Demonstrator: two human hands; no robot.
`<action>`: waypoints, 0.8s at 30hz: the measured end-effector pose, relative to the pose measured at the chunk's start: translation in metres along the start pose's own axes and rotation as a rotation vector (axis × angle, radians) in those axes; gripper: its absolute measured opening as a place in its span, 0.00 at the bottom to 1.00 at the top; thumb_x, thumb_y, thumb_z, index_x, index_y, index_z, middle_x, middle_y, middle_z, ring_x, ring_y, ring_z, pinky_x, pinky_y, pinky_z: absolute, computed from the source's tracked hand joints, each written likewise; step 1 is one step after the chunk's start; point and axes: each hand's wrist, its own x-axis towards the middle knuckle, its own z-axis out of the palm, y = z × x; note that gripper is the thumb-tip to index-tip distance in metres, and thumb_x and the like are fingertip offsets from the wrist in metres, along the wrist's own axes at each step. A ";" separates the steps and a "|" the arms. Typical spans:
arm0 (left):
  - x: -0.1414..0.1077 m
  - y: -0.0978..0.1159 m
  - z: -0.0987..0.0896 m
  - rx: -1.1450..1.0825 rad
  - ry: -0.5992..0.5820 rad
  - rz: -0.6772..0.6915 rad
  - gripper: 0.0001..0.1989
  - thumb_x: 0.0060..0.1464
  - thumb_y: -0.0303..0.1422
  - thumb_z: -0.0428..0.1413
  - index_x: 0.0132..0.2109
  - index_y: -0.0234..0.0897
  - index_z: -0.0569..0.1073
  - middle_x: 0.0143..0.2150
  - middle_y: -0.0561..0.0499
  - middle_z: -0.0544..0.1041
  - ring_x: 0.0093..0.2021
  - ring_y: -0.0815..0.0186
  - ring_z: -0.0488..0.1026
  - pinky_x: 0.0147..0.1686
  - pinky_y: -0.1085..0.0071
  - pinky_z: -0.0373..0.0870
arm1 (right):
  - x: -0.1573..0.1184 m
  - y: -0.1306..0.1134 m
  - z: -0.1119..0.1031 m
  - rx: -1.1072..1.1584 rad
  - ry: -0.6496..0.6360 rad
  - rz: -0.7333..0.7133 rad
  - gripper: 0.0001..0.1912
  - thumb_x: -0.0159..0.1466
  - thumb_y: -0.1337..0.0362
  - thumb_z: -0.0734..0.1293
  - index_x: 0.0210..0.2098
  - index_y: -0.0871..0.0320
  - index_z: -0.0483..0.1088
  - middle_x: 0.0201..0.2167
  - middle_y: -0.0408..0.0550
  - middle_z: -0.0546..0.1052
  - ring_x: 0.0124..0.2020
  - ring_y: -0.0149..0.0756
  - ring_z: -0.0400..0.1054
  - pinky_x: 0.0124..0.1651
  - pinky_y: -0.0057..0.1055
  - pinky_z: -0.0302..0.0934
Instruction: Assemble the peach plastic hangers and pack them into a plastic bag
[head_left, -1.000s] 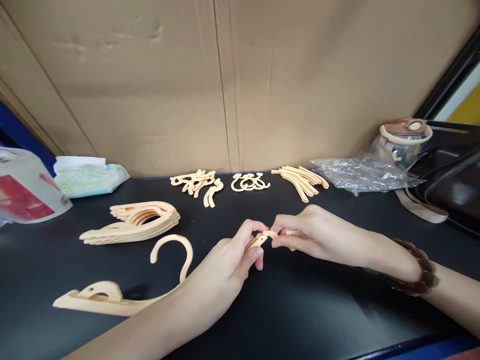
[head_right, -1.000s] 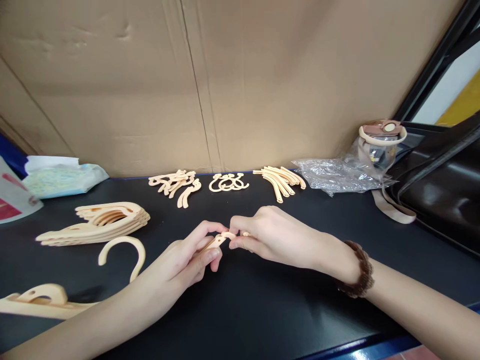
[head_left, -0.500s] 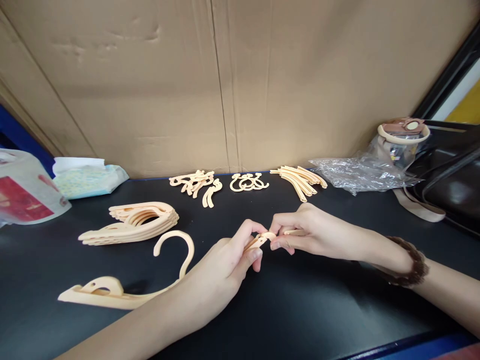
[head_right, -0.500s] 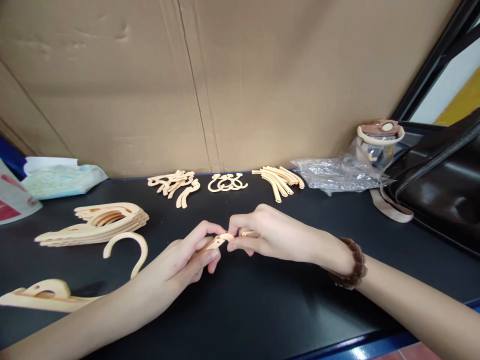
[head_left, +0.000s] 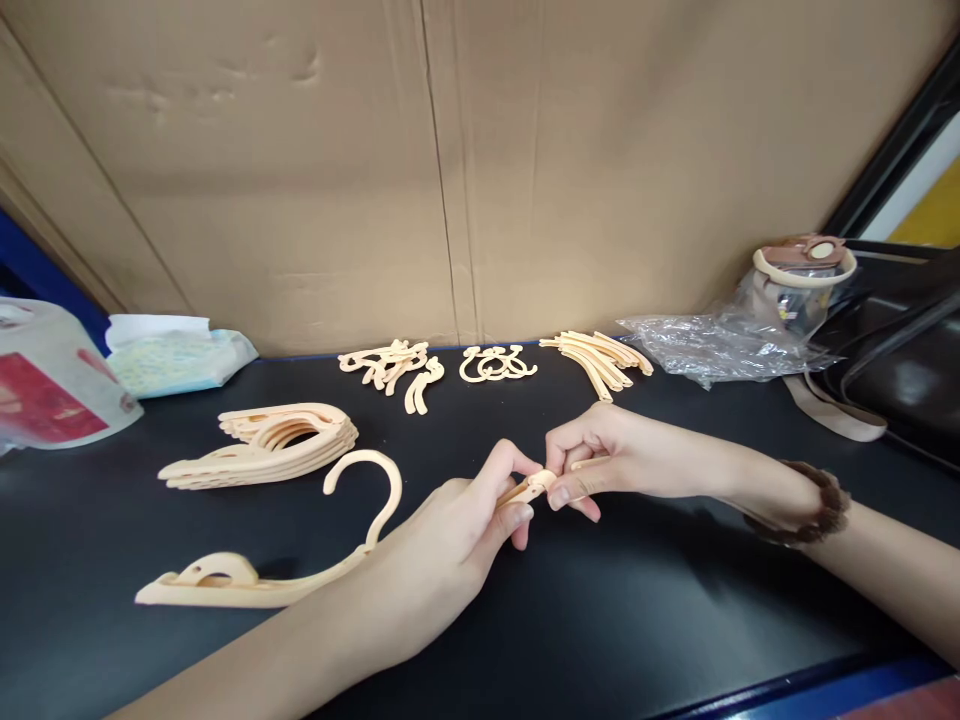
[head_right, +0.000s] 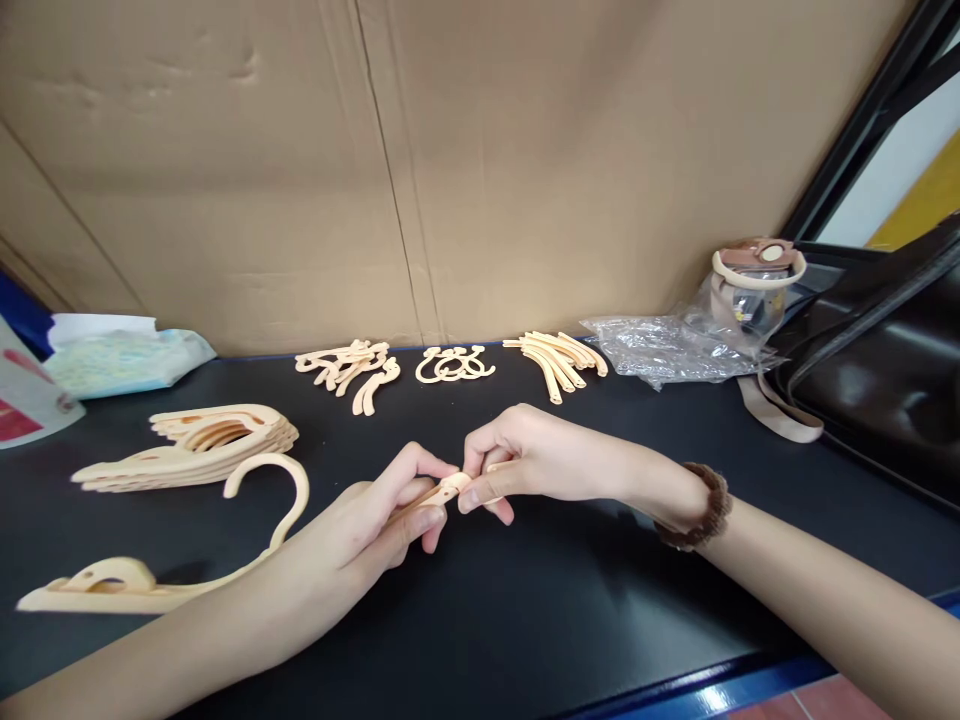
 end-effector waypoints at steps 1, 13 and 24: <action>0.000 0.000 0.000 0.007 -0.005 -0.008 0.06 0.68 0.37 0.40 0.47 0.50 0.60 0.33 0.61 0.70 0.30 0.69 0.66 0.31 0.72 0.59 | 0.000 0.000 -0.001 0.019 -0.019 0.005 0.15 0.63 0.53 0.67 0.31 0.60 0.70 0.19 0.39 0.72 0.22 0.26 0.60 0.27 0.26 0.49; 0.002 0.005 -0.002 -0.019 -0.017 -0.032 0.08 0.68 0.37 0.41 0.42 0.46 0.63 0.30 0.61 0.69 0.27 0.71 0.63 0.27 0.74 0.58 | 0.004 -0.003 -0.007 0.045 -0.125 0.146 0.19 0.61 0.51 0.67 0.25 0.59 0.65 0.17 0.38 0.71 0.19 0.24 0.54 0.22 0.25 0.43; 0.005 0.001 -0.002 -0.105 -0.024 -0.060 0.08 0.67 0.40 0.42 0.45 0.47 0.64 0.29 0.60 0.67 0.25 0.71 0.60 0.23 0.74 0.56 | -0.005 -0.016 0.007 -0.246 0.023 0.097 0.13 0.65 0.58 0.63 0.27 0.58 0.65 0.18 0.39 0.72 0.20 0.26 0.60 0.23 0.25 0.48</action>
